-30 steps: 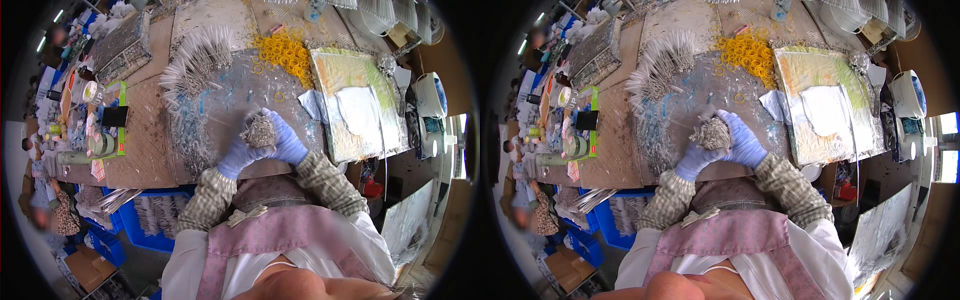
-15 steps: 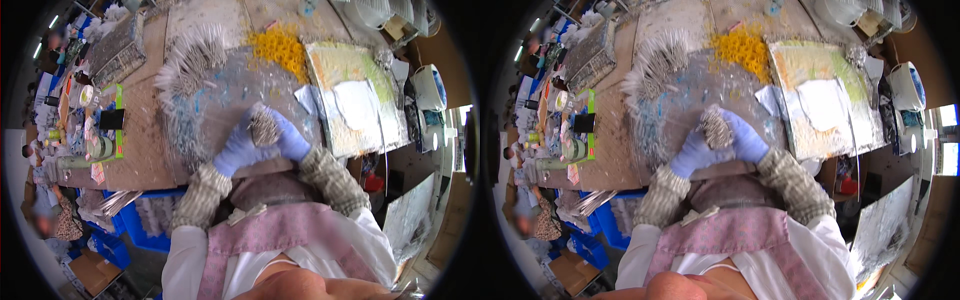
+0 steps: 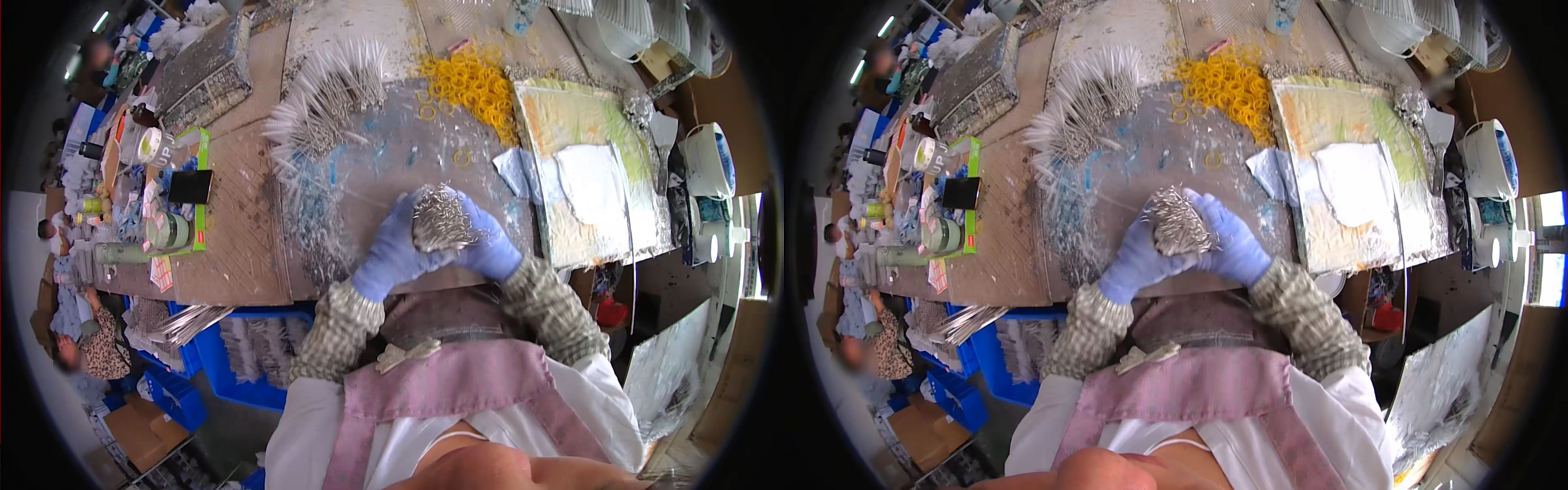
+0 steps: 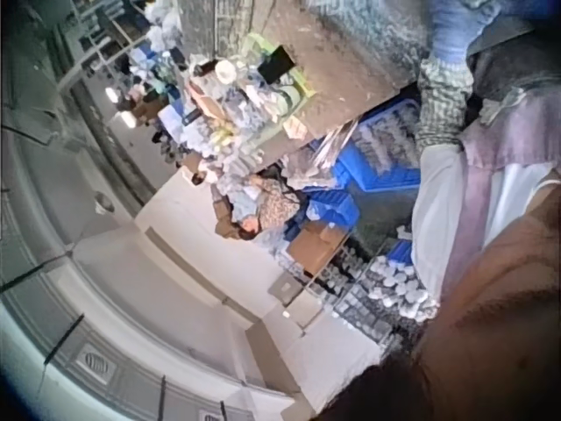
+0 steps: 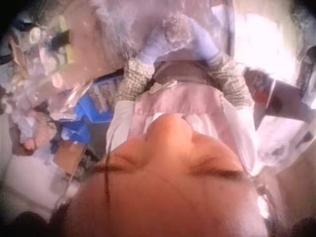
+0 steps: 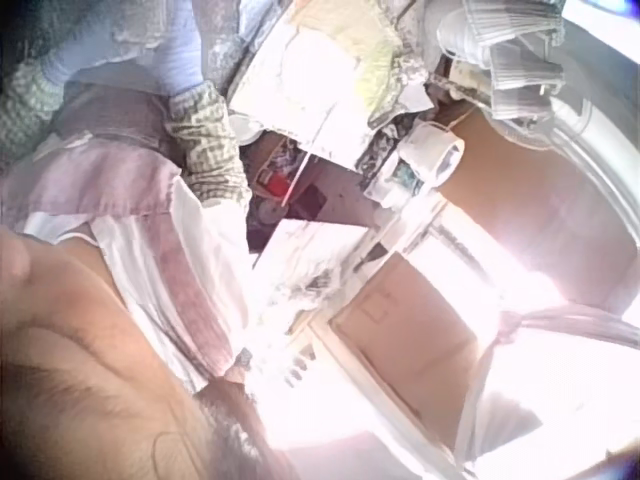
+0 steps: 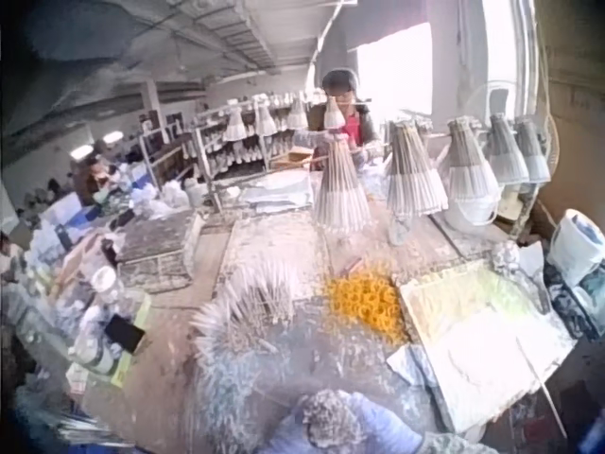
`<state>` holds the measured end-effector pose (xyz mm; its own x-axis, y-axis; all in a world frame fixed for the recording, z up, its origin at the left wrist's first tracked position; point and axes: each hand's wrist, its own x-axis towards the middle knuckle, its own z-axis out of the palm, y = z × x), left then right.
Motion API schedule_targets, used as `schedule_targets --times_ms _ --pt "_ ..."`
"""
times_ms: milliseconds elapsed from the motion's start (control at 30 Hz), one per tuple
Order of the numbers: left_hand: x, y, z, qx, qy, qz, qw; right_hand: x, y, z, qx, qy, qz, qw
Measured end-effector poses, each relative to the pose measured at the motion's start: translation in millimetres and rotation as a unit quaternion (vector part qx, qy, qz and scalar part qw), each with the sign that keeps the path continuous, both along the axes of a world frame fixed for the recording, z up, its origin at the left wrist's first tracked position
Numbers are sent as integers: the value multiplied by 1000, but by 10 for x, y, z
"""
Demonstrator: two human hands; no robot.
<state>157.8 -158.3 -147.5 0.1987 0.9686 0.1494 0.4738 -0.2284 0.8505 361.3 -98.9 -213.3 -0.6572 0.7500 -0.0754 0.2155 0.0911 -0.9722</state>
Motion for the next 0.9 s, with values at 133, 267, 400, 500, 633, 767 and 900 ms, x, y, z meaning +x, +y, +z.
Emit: schedule_targets --times_ms 133,267,400,500,633,767,900 --pt "-52 -52 -265 116 174 -6 978 -28 -283 588 265 -21 -21 964" --pt "-17 95 -129 -83 -138 -44 986 -124 -266 256 -247 292 2 924" --pt "14 -16 187 -197 -238 -17 951 -85 -382 623 -203 304 -42 930" --pt "-67 -43 243 -219 -220 3 951 -89 -331 780 -178 182 -97 962" --pt "-42 -76 238 -161 -219 20 962 -88 -308 874 -209 226 -86 947" --pt "-38 -88 196 -126 -222 57 965 -131 -280 824 -143 149 -98 973" --pt "-341 -127 214 -202 -12 100 974 79 -153 952 67 -97 -120 986"
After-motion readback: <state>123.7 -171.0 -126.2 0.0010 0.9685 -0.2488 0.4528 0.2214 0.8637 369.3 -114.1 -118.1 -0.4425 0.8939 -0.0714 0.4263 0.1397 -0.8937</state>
